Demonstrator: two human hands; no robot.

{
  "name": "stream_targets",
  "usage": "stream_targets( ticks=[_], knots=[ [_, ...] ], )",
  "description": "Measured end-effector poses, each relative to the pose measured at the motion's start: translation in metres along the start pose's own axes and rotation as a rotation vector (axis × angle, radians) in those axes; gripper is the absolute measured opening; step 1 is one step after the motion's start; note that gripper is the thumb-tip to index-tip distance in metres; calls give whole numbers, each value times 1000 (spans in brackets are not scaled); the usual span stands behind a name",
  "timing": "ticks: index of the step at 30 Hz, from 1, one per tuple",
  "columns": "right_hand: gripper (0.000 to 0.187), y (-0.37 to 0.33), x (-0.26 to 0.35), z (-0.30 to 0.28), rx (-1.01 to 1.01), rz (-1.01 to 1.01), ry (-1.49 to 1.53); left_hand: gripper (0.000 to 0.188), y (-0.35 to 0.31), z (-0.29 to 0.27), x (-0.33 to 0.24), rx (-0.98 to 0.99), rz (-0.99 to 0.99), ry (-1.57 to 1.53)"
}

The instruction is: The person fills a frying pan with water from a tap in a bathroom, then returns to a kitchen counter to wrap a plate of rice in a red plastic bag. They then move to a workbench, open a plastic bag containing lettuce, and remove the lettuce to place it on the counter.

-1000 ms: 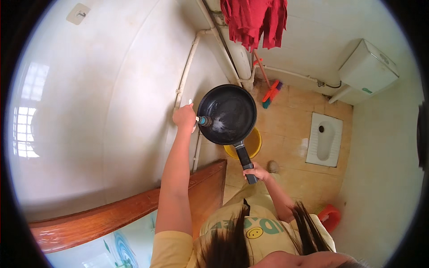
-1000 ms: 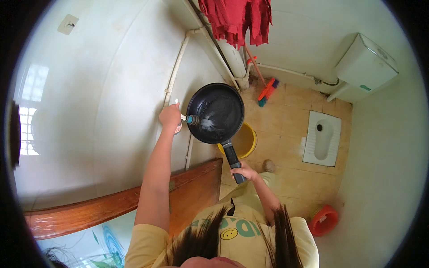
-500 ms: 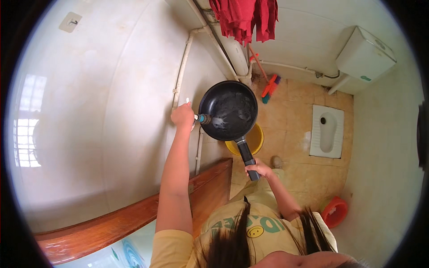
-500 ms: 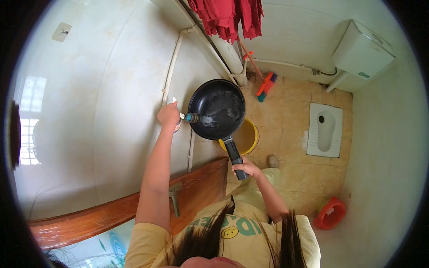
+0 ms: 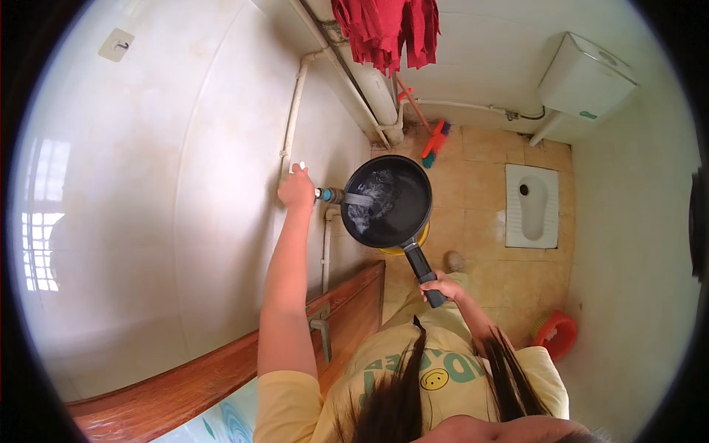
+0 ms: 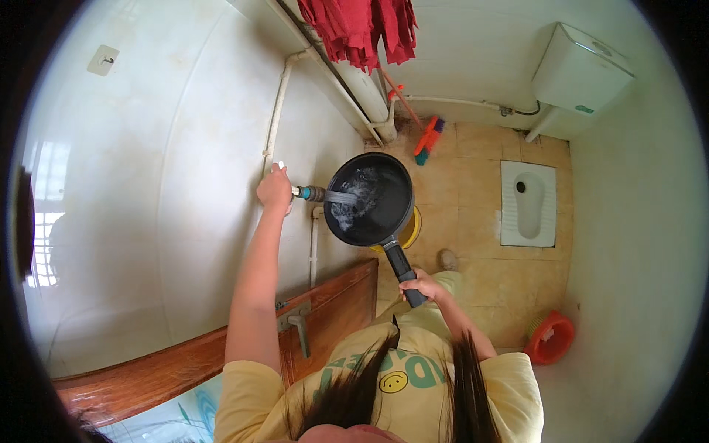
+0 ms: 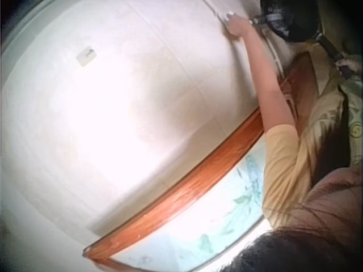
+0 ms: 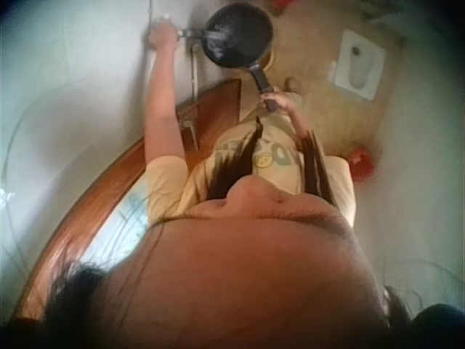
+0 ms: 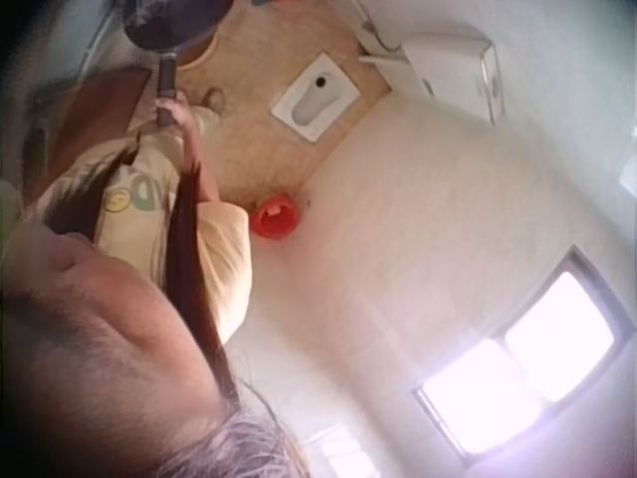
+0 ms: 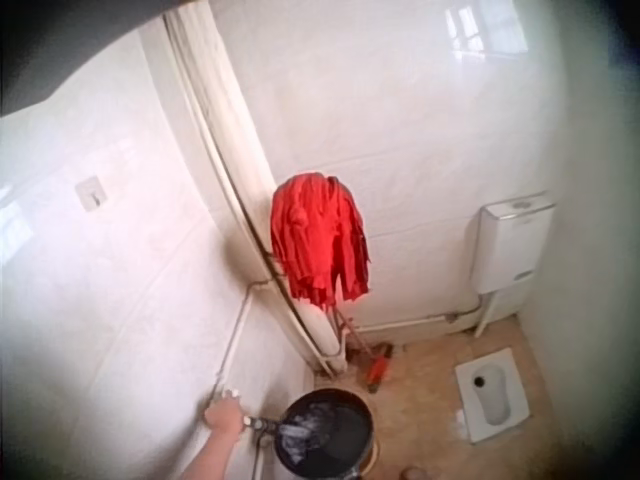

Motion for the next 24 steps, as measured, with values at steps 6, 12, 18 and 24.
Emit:
stream_targets(
  ticks=[6,12,18,24],
  knots=[
    [41,9,7,-9,20,-44,-76,29,3,-16,-13,-12,65,35],
    [37,3,8,21,133,-47,12,27,9,-19,-15,200,-17,-288],
    [42,2,-10,24,135,-24,53,31,-2,-8,-17,79,-119,-514],
    [35,-12,-18,5,57,-61,39,34,-36,-9,-17,92,154,-457]
  ],
)
Point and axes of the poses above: each hand's wrist, its own y-axis towards the middle knuckle, its own z-axis out of the palm, x = y × z, the point moved 4 cm from there along y, towards the middle knuckle, and after that the axes turned 8 degrees about y, right-handed, at the moved point
